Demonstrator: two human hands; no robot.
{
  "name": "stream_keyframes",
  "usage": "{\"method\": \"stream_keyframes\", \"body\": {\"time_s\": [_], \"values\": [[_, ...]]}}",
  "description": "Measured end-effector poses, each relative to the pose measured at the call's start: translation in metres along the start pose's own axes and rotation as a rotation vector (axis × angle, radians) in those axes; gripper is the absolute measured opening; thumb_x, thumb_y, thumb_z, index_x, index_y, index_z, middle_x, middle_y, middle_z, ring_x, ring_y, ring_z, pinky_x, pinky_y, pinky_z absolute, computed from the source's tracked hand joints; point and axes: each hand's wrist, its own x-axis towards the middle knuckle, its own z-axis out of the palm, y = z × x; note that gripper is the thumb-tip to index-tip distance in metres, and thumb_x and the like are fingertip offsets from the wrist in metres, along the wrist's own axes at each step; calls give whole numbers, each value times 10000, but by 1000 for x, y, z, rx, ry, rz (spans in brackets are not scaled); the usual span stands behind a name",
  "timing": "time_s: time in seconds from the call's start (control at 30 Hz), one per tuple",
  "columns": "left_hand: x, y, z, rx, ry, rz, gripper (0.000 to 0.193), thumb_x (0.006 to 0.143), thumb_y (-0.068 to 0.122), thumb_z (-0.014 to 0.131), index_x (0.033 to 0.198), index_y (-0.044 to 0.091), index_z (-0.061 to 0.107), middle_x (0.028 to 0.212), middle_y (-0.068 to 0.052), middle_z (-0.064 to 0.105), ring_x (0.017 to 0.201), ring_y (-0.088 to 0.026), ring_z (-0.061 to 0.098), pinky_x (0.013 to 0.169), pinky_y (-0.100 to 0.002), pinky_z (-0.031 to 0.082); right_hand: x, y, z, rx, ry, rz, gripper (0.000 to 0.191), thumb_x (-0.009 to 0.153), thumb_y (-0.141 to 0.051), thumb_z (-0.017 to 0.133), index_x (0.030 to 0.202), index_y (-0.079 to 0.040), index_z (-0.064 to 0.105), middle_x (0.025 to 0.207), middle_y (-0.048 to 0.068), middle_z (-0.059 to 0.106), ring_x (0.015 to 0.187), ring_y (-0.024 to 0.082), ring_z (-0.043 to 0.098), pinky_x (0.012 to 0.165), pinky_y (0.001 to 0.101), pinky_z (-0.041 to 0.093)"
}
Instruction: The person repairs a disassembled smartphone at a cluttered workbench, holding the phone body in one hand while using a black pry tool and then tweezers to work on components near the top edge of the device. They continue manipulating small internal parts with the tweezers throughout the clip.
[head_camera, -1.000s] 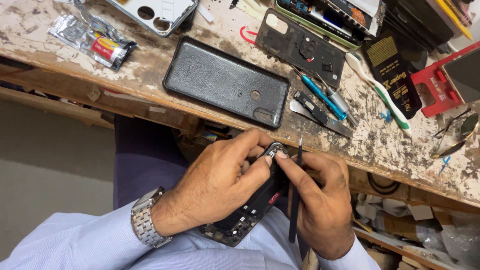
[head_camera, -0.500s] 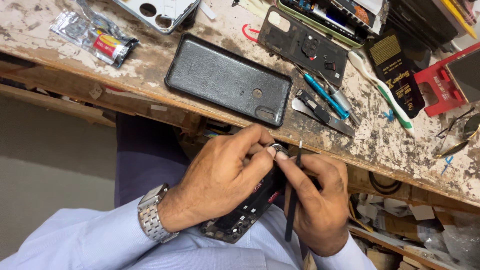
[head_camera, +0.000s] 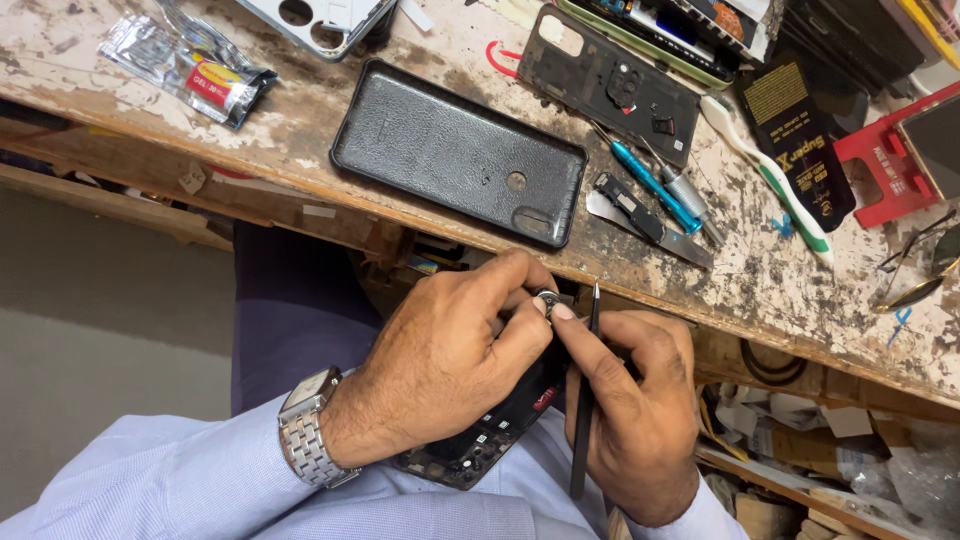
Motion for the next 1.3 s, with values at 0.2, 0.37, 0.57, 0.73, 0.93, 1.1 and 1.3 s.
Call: {"method": "stream_keyframes", "body": {"time_s": [0.2, 0.37, 0.57, 0.73, 0.93, 1.1, 1.3], "values": [[0, -1, 1, -5, 18, -21, 170, 925, 167, 572, 957, 10, 630, 590, -108, 653, 502, -260, 685, 482, -383, 498, -3, 1, 1, -60, -36, -12, 499, 790, 7, 780, 1274, -85, 703, 1119, 121, 578, 1028, 304, 587, 861, 395, 505], [1, -3, 0, 8, -14, -60, 177, 936, 171, 561, 984, 14, 628, 568, -113, 633, 490, -269, 670, 482, -395, 482, -5, -1, 4, -73, -44, 15, 514, 782, -11, 776, 1284, -88, 696, 1135, 134, 580, 1044, 317, 586, 869, 400, 507], [-3, -7, 0, -9, -11, 26, 173, 979, 157, 538, 1044, 15, 611, 670, -110, 677, 601, -269, 706, 544, -387, 521, -6, -3, 6, -60, -28, 31, 515, 777, -3, 777, 1279, -88, 701, 1128, 138, 585, 1045, 316, 592, 837, 388, 501], [-2, -5, -2, 5, -29, -18, 182, 956, 154, 547, 1054, 13, 606, 652, -123, 677, 575, -281, 702, 522, -394, 508, -2, -2, 6, -69, -2, 7, 526, 770, 18, 767, 1283, -77, 698, 1144, 146, 584, 1048, 318, 590, 859, 405, 504], [-1, -3, -1, -45, -25, -80, 189, 924, 127, 576, 1062, 0, 598, 658, -92, 694, 502, -192, 669, 479, -341, 503, -1, -3, 10, 4, 61, 60, 452, 815, 43, 784, 1240, -92, 713, 1133, 111, 628, 1050, 285, 622, 891, 382, 519], [-2, -5, 0, -144, -47, -103, 183, 940, 97, 568, 1085, -9, 605, 659, -70, 683, 542, -123, 663, 502, -293, 530, -3, -3, 13, -8, 153, 67, 383, 856, 58, 802, 1199, -86, 708, 1119, 83, 651, 1053, 264, 654, 908, 362, 535], [-3, -5, -1, -157, -59, -98, 184, 962, 107, 571, 1100, -11, 602, 703, -57, 706, 609, -96, 699, 553, -268, 565, -5, -3, 11, -35, 137, 41, 396, 807, 55, 807, 1178, -61, 734, 1084, 85, 644, 1012, 267, 644, 862, 364, 525]]}}
